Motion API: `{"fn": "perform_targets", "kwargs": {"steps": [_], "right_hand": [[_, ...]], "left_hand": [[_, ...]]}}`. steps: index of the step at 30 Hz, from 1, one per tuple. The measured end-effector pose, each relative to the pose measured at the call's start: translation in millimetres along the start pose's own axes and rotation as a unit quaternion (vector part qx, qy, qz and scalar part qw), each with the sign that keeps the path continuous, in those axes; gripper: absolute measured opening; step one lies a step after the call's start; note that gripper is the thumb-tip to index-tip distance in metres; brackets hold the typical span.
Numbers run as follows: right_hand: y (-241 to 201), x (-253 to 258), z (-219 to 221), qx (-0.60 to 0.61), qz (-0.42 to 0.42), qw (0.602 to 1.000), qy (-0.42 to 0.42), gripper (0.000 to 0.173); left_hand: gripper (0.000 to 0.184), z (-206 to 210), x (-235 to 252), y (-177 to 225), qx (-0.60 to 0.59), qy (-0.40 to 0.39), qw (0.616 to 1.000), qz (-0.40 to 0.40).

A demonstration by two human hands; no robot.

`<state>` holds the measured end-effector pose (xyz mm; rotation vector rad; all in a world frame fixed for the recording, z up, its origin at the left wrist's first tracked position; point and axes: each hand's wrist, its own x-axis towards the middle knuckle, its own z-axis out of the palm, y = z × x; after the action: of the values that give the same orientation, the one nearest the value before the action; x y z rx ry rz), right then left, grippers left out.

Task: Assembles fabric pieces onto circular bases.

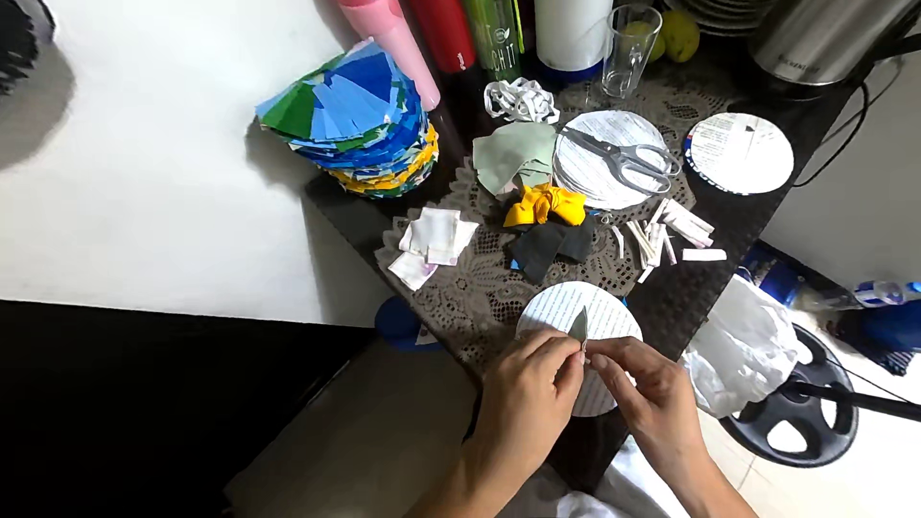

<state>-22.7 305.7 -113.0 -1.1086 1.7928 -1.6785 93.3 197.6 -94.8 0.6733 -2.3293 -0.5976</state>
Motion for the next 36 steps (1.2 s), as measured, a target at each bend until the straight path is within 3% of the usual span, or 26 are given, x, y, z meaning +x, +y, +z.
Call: {"fn": "perform_targets", "kwargs": {"steps": [17,20,24,26,28,30,34,36], "right_hand": [[4.7,3.8,-0.9,-0.118,-0.139,0.983,0.019,0.015],[-8.6,14.4,-11.1,-0.003,-0.051,0.999,-0.016,0.014],[-28.4,42.9,-31.8,0.177,0.085,0.979,-0.060,0.023],[-35.6,56.2,-35.2,0.205,0.119,0.969,-0.071,0.025],[-39.9,67.9,-33.7,0.183,0.117,0.974,-0.069,0.025],[-40.8,76.5,-32.5,0.140,0.071,0.986,-0.054,0.021],[-38.2,72.9,-41.6,-0.006,-0.100,0.994,-0.048,0.012],[-30.4,58.6,-47.2,-0.070,-0.155,0.983,-0.064,0.021]], "left_hand": [[0.015,-9.6,0.8,2.3,-0.036,-0.050,0.998,0.002],[0.013,-26.5,8.4,-1.3,-0.180,-0.070,0.978,-0.080],[0.013,-58.5,29.1,-13.0,-0.371,-0.074,0.901,-0.213],[0.015,-65.9,41.4,-13.9,-0.413,-0.075,0.869,-0.263],[0.015,-66.6,51.7,-13.9,-0.420,-0.074,0.861,-0.278],[0.013,-63.9,57.7,-18.2,-0.416,-0.065,0.874,-0.242],[0.009,-61.1,54.9,-27.7,-0.337,-0.072,0.935,-0.082],[0.011,-55.4,42.5,-32.3,-0.297,-0.096,0.950,-0.027]]}}
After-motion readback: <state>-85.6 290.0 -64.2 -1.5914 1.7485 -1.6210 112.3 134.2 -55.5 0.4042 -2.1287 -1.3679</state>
